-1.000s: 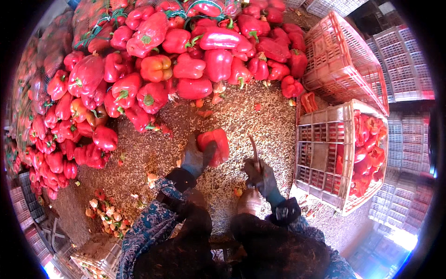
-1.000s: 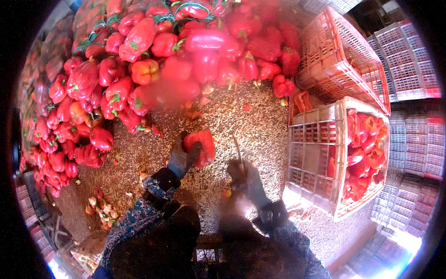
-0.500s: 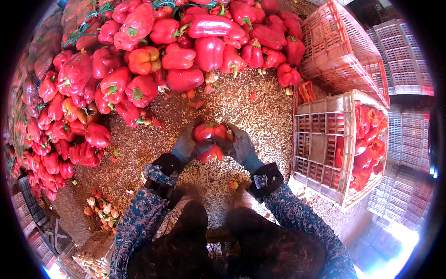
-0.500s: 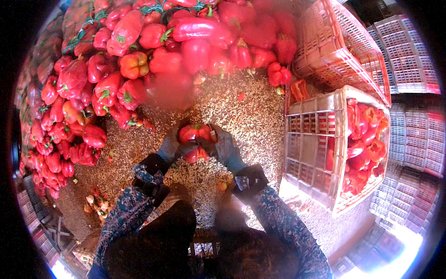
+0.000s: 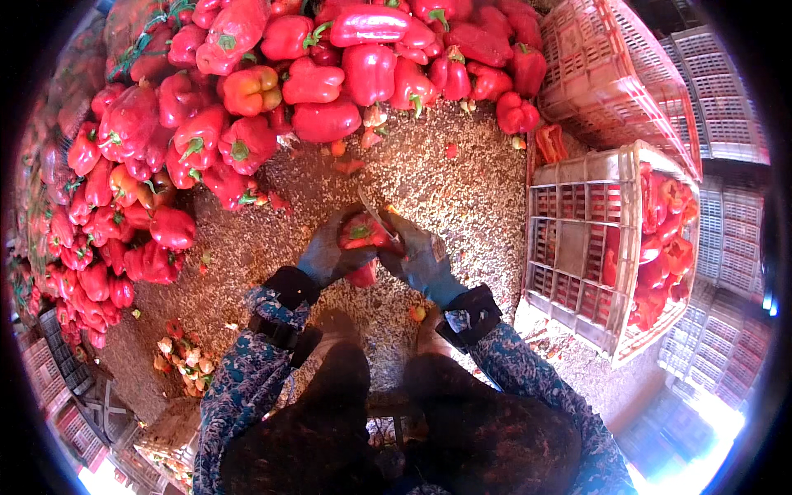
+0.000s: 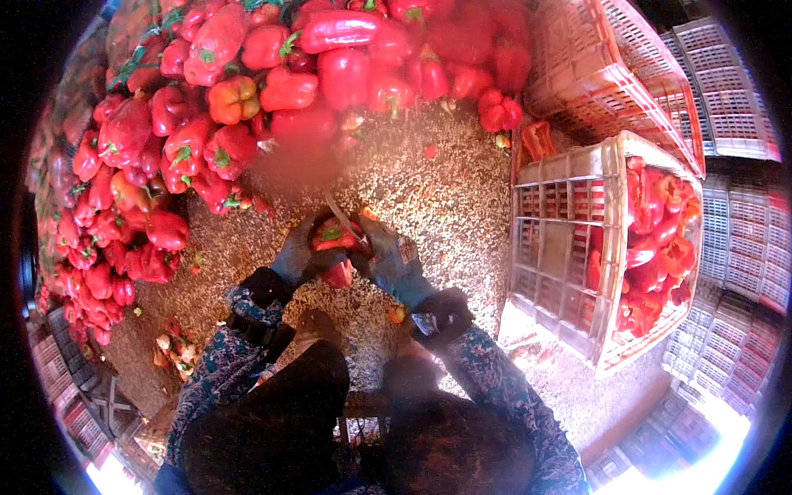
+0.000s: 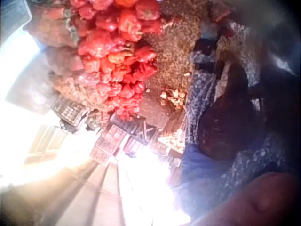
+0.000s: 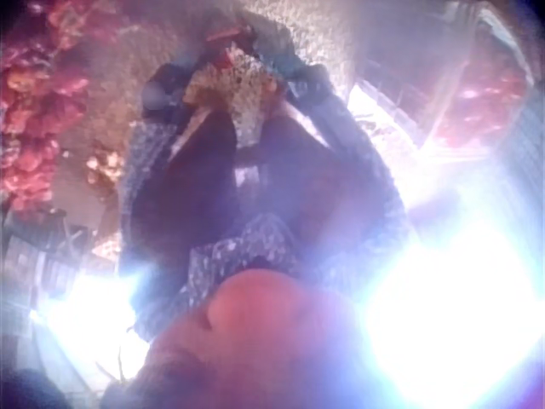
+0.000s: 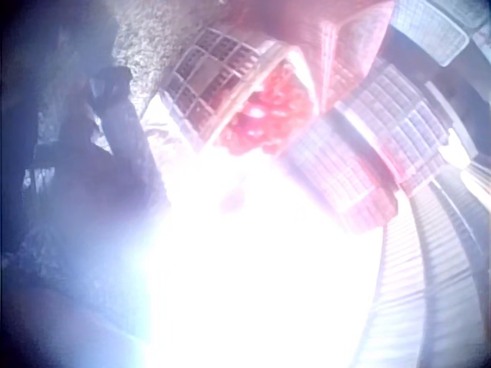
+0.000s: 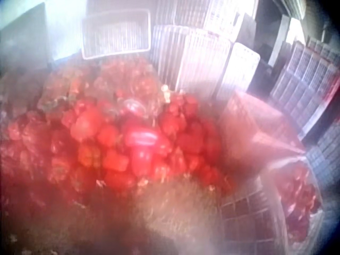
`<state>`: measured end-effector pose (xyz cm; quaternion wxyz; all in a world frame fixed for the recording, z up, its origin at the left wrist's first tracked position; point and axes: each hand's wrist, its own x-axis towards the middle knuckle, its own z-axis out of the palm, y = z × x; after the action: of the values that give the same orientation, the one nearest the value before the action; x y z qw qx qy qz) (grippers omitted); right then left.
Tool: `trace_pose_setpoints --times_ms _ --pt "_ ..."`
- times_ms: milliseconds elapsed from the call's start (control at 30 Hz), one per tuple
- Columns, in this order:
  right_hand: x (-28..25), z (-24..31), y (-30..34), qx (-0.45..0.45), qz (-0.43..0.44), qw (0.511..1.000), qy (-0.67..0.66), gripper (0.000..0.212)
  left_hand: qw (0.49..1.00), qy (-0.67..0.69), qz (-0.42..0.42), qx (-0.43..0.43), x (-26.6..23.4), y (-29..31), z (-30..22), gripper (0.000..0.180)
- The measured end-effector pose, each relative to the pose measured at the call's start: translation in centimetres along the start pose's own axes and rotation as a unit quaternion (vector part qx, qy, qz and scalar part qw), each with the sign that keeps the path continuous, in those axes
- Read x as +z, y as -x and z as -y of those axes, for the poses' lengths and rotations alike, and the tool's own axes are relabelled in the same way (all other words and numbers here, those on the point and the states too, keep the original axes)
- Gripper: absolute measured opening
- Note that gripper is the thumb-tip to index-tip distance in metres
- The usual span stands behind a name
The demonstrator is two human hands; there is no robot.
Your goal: The person processes red bell peppers by using a knife to cut them open, removing the core and seeds by hand, and then placing the cleaned peppers into a crate.
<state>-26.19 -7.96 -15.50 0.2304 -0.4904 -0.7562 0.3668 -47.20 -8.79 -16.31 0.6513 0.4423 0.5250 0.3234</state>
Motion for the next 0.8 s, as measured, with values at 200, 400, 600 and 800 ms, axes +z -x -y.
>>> trace_pose_setpoints --times_ms 200,400,600,800 --pt "-1.8 -7.3 -2.0 0.074 -0.067 0.992 -0.078 0.041 0.999 -0.023 0.013 0.019 0.5 1.6 1.4 0.098" --pt "-4.6 -0.9 -1.7 0.061 -0.098 0.992 0.045 0.033 0.993 0.094 -0.054 0.041 1.2 1.7 1.1 0.115" --pt "-2.6 4.2 0.6 0.385 0.128 0.85 -0.337 0.037 0.995 0.045 -0.043 0.079 3.0 0.8 0.5 0.099" --pt "-2.1 3.5 0.9 0.287 0.18 0.827 -0.448 0.04 0.961 0.273 0.035 -0.004 4.2 2.1 -4.0 0.095"
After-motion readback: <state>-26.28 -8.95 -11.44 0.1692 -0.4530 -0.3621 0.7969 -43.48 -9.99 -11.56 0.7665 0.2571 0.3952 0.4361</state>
